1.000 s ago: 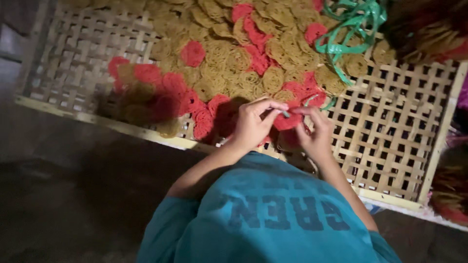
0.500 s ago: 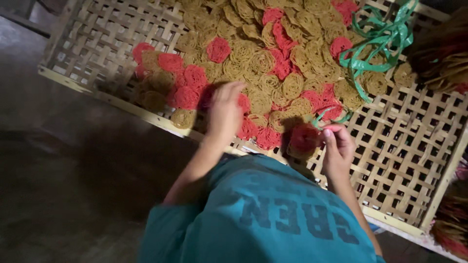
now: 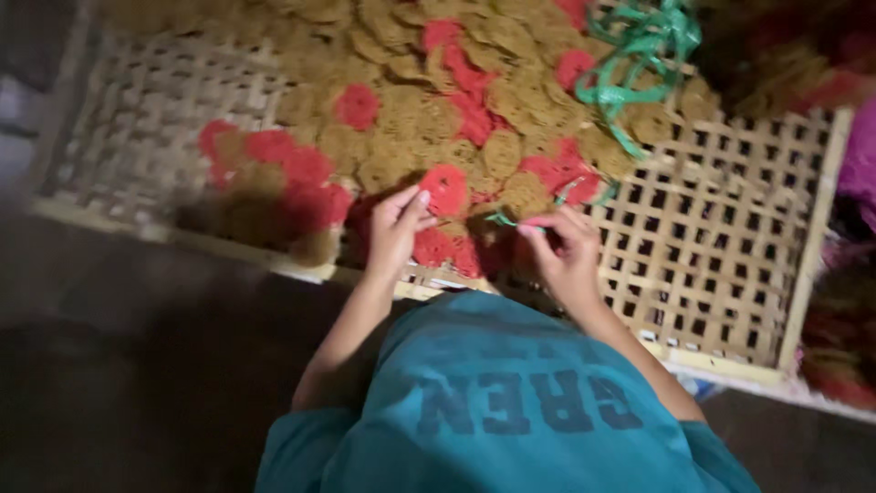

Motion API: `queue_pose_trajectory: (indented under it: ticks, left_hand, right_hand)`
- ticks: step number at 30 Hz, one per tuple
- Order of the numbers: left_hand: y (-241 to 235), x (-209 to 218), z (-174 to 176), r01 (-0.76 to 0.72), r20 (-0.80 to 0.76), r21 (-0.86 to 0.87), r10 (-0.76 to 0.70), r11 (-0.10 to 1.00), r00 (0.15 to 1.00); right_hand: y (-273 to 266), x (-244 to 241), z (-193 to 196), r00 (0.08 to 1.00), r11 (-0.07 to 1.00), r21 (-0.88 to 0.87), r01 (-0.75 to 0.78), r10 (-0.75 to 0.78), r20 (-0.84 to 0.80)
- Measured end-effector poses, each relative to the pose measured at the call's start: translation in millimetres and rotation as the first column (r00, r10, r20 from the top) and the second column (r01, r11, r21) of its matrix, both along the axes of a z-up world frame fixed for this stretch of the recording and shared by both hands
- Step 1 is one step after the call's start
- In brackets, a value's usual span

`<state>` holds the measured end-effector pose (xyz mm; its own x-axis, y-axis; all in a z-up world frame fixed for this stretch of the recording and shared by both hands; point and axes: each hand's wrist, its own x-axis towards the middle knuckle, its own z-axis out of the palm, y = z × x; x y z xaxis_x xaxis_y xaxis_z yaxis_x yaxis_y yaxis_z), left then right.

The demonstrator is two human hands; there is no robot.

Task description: The person gathers red and brown coiled items from a woven tray and ties them together with a green ribbon to form decorative bundles. The person repeatedly picks up coils, wraps the ribbon around them, and places the finished bundles on the tray.

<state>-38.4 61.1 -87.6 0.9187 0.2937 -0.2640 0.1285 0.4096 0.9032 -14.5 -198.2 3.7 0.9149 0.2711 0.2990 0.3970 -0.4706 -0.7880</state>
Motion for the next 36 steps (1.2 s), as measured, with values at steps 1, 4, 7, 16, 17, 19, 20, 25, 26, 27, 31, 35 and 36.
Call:
queue_pose_trajectory:
  ticks: [1,4,7,16,17,19,20,25,26,27,31,35,36]
  left_hand:
    - [-14,-1,2,0.071,0.01,-0.031,-0.071,0.997,0.997]
    - [-41,-1,15,0.197,0.033,0.042,-0.198,0.98,0.98]
    - [-50,-2,34,0.244,0.083,0.241,-0.27,0.94,0.959]
    - [-59,-6,66,0.336,0.196,0.276,-0.395,0.901,0.897]
    - [-59,-5,66,0.356,0.182,0.232,-0.4,0.905,0.898]
    - [-63,-2,64,0.308,0.208,0.309,-0.38,0.9,0.901]
    - [-66,-1,63,0.283,0.221,0.346,-0.371,0.895,0.902]
    - [-77,2,70,0.248,0.22,0.296,-0.318,0.922,0.922]
    - [-77,2,75,0.224,0.228,0.325,-0.306,0.919,0.924]
    - [-77,1,80,0.216,0.266,0.287,-0.294,0.933,0.918]
    - [-80,-4,105,0.219,0.323,0.237,-0.289,0.947,0.901]
    - [-98,4,121,0.288,0.374,0.284,-0.382,0.915,0.845]
    - [-103,8,123,0.274,0.384,0.327,-0.392,0.905,0.836]
  right_hand:
    - [4,-1,3,1.0,1.0,-0.013,0.004,-0.004,0.016]
    - [12,-1,11,1.0,1.0,-0.011,0.024,-0.024,0.02]
    - [13,1,17,0.998,0.999,-0.011,0.048,-0.048,0.032]
    - [16,2,11,0.995,0.999,-0.045,0.018,-0.013,0.1]
    - [17,2,9,0.994,0.997,-0.068,0.027,-0.019,0.112]
    - [18,4,5,0.999,0.998,-0.027,0.048,-0.048,0.019]
    - [17,4,3,0.998,0.998,-0.007,0.061,-0.061,-0.029]
    - [4,4,3,0.994,0.992,0.072,-0.104,0.101,0.046]
    - [-2,4,5,0.97,0.983,0.033,-0.182,0.174,0.172]
    - [-7,4,6,0.973,0.985,0.011,-0.17,0.166,0.16]
    - [-32,1,16,0.982,0.953,-0.296,-0.06,0.11,0.156]
    - [-44,-10,12,0.972,0.96,-0.277,-0.03,0.093,0.217]
    - [-43,-11,6,0.996,0.996,-0.011,-0.092,0.092,0.017]
